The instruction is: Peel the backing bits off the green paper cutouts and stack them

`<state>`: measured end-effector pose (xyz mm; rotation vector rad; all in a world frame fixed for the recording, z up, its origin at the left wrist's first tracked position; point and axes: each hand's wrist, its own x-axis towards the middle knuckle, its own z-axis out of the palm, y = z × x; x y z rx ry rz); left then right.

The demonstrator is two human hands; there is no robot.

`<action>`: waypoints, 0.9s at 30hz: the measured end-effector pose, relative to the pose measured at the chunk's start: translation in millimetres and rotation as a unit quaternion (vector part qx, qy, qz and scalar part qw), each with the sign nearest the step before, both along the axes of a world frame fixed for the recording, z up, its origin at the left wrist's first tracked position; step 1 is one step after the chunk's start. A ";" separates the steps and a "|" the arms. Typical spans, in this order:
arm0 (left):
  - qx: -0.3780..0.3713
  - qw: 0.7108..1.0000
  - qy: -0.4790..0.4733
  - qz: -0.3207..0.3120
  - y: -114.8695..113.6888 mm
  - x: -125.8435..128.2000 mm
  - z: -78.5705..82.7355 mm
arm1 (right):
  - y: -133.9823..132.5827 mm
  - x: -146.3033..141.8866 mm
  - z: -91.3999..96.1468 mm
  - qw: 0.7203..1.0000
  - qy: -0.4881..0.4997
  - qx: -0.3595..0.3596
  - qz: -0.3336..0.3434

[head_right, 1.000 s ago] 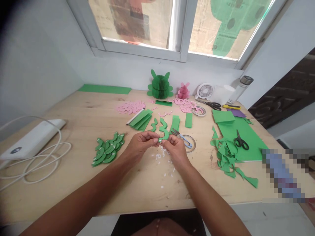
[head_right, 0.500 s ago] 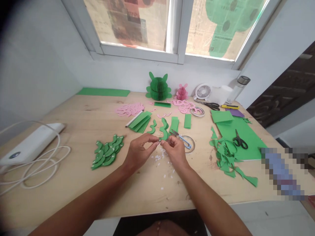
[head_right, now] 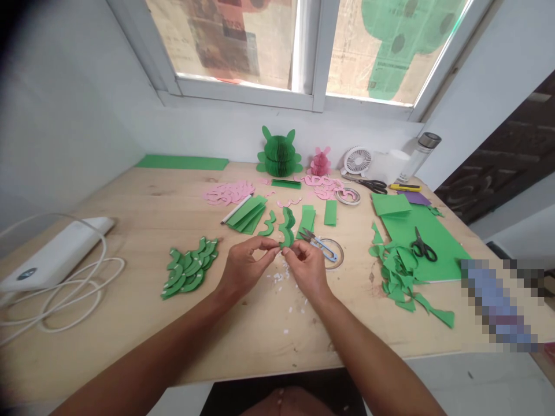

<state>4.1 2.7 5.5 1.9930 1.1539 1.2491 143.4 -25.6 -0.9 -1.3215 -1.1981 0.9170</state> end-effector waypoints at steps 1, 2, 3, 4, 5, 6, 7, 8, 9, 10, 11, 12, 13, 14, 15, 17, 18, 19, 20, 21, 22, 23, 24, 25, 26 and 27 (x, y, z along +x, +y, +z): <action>-0.009 1.000 -0.004 -0.001 0.0 0.0 0.1 | 0.1 -0.2 0.4 1.000 -0.008 0.004 -0.002; -0.017 1.000 -0.010 -0.001 0.0 0.0 0.4 | 0.2 -0.4 0.6 1.000 -0.014 0.005 -0.004; -0.025 1.000 -0.019 -0.001 -0.1 0.0 0.7 | 0.3 -0.5 0.7 1.000 -0.018 0.005 -0.006; -0.031 0.999 -0.028 -0.001 -0.1 0.1 1.1 | 0.5 -0.5 0.7 1.000 -0.022 0.004 -0.007; -0.036 0.999 -0.034 0.000 -0.1 0.2 1.5 | 0.6 -0.5 0.6 1.000 -0.023 0.004 -0.007; -0.040 0.999 -0.037 0.000 -0.2 0.3 1.9 | 0.6 -0.4 0.4 1.000 -0.025 0.003 -0.008; -0.042 0.998 -0.037 0.000 -0.2 0.4 2.3 | 0.6 -0.3 0.3 1.000 -0.026 0.003 -0.009; -0.045 0.998 -0.035 0.000 -0.1 0.4 2.6 | 0.5 -0.3 0.2 1.000 -0.028 0.005 -0.010; -0.047 0.998 -0.033 -0.002 0.0 0.4 2.9 | 0.4 -0.3 0.2 0.999 -0.030 0.008 -0.011; -0.051 0.998 -0.032 -0.004 0.2 0.5 3.1 | 0.2 -0.4 0.2 0.999 -0.032 0.010 -0.010; -0.056 0.998 -0.034 -0.005 0.4 0.5 3.3 | 0.0 -0.5 0.3 0.999 -0.033 0.012 -0.009; -0.062 0.997 -0.039 -0.005 0.6 0.6 3.4 | -0.1 -0.6 0.4 0.999 -0.033 0.013 -0.007; -0.069 0.997 -0.045 -0.005 0.9 0.6 3.6 | -0.2 -0.7 0.4 0.999 -0.031 0.013 -0.005; -0.077 0.996 -0.051 -0.003 1.0 0.7 3.8 | -0.2 -0.7 0.4 0.999 -0.030 0.012 -0.004; -0.085 0.995 -0.056 -0.002 1.2 0.7 4.1 | -0.1 -0.7 0.3 1.000 -0.029 0.011 -0.003; -0.098 0.993 -0.063 -0.002 1.2 0.7 4.9 | 0.2 -0.5 -0.3 1.000 -0.028 0.010 -0.004; -0.103 0.993 -0.064 -0.004 1.2 0.6 5.2 | 0.4 -0.3 -0.6 1.000 -0.027 0.009 -0.005; -0.107 0.992 -0.066 -0.006 1.2 0.5 5.3 | 0.5 -0.1 -0.9 1.000 -0.026 0.009 -0.006; -0.112 0.991 -0.069 -0.008 1.4 0.4 5.2 | 0.7 0.0 -1.1 1.000 -0.024 0.009 -0.007; -0.117 0.990 -0.074 -0.011 1.7 0.4 4.6 | 0.7 0.1 -1.2 1.000 -0.020 0.009 -0.007; -0.126 0.989 -0.080 -0.014 2.3 0.3 3.8 | 0.7 0.1 -1.1 1.000 -0.015 0.008 -0.008; -0.138 0.986 -0.091 -0.017 3.1 0.4 2.7 | 0.7 0.1 -0.8 1.000 -0.007 0.004 -0.009; -0.154 0.982 -0.108 -0.020 4.1 0.4 1.6 | 0.6 -0.1 -0.5 1.000 0.004 -0.003 -0.009; -0.174 0.976 -0.131 -0.023 5.2 0.5 0.6 | 0.6 -0.2 0.0 1.000 0.019 -0.014 -0.008; -0.197 0.967 -0.157 -0.026 6.3 0.6 -0.1 | 0.6 -0.4 0.5 0.999 0.035 -0.025 -0.006; -0.222 0.957 -0.183 -0.028 7.3 0.7 -0.3 | 0.6 -0.5 1.0 0.998 0.052 -0.036 -0.004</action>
